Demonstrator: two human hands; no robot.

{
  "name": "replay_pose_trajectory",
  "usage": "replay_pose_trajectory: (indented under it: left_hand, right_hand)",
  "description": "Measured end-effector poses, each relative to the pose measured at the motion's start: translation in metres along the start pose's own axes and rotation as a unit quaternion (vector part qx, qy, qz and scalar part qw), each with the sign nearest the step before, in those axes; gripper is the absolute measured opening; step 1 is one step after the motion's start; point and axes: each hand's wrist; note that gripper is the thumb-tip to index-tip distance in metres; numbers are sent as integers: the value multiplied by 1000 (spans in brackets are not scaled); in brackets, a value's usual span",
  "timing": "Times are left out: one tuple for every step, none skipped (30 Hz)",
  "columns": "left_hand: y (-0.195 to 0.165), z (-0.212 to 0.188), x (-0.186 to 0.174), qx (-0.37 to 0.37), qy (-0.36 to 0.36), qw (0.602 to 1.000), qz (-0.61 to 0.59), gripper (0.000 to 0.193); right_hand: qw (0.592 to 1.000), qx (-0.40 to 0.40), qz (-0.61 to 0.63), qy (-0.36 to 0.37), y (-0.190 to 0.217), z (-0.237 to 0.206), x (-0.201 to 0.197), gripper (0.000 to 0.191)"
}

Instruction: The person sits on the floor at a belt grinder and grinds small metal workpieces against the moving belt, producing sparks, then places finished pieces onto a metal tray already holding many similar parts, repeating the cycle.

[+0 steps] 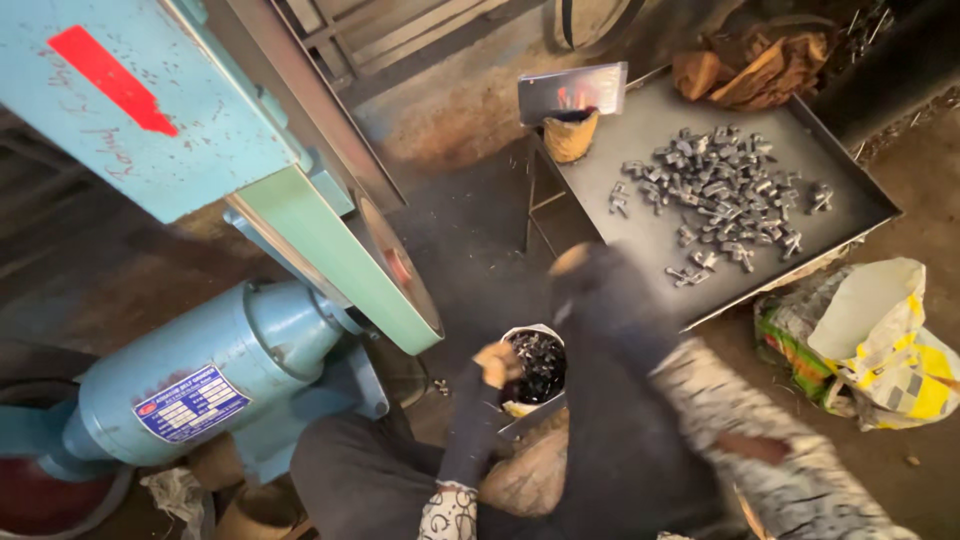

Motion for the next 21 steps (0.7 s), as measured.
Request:
replay_pose_trajectory:
  left_hand:
    - [2, 2, -1, -55, -25, 991, -123, 36]
    - [5, 3, -4, -28, -31, 992, -120, 38]
    - [7, 3, -11, -3, -38, 992, -117, 41]
    - [9, 3, -18, 24, -44, 992, -112, 43]
    - [10, 5, -25, 63, -83, 992, -77, 41]
    - [11, 6, -32, 98, -125, 986, -45, 38]
    - [14, -1, -38, 128, -176, 976, -12, 35]
    - [16, -9, -42, 123, -173, 976, -54, 34]
    - [14, -10, -46, 124, -162, 974, -93, 33]
    - [12, -12, -49, 125, -145, 973, -132, 31]
    - [10, -17, -50, 107, -147, 978, -97, 30]
    - [7, -19, -50, 90, -149, 983, -63, 29]
    - [5, -22, -49, 69, -153, 985, -30, 28]
    - [2, -23, -49, 44, -143, 988, -36, 28]
    - [-1, -21, -49, 20, -137, 990, -41, 28]
    - [-3, -21, -49, -5, -135, 990, -48, 28]
    - [-5, -18, -51, -1, -124, 990, -64, 26]
    - [-6, -15, -53, 4, -108, 991, -80, 25]
    - [-5, -13, -54, 40, -97, 992, -73, 25]
    - [-3, -11, -56, 75, -86, 991, -64, 24]
    - [-1, -10, -56, 111, -72, 990, -54, 24]
  right_hand:
    - [998, 5, -60, 25, 22, -8, 18, 10]
    - [993, 38, -44, 100, 42, -5, 47, 13]
    - [981, 64, -79, 163, 54, -13, 60, 17]
    - [964, 88, -115, 222, 61, -19, 78, 25]
    - [974, 56, -111, 189, 62, -24, 89, 25]
    - [981, 25, -108, 162, 59, -31, 101, 25]
    - [984, -7, -101, 144, 53, -37, 113, 25]
    - [979, -28, -67, 193, 45, -43, 122, 26]
    - [971, -50, -35, 233, 34, -45, 131, 27]
    - [961, -70, -5, 267, 24, -47, 138, 28]
    - [944, -1, 107, 311, 15, -51, 146, 28]
    - [909, 68, 216, 350, 7, -55, 154, 28]
    - [855, 138, 321, 384, 1, -58, 161, 28]
    - [847, 166, 347, 366, -3, -62, 168, 28]
    - [837, 193, 373, 351, -6, -64, 175, 28]
    - [823, 220, 398, 340, -8, -67, 180, 29]
    - [832, 228, 377, 336, -9, -70, 184, 26]
    - [843, 234, 355, 329, -9, -71, 187, 24]
    - [854, 242, 331, 320, -9, -72, 189, 21]
    - [862, 228, 314, 325, -9, -71, 190, 23]
    - [871, 214, 296, 329, -8, -70, 190, 24]
Point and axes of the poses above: each hand's wrist, its own z-axis towards the middle knuckle, its own x-axis out of the palm, y = z × x
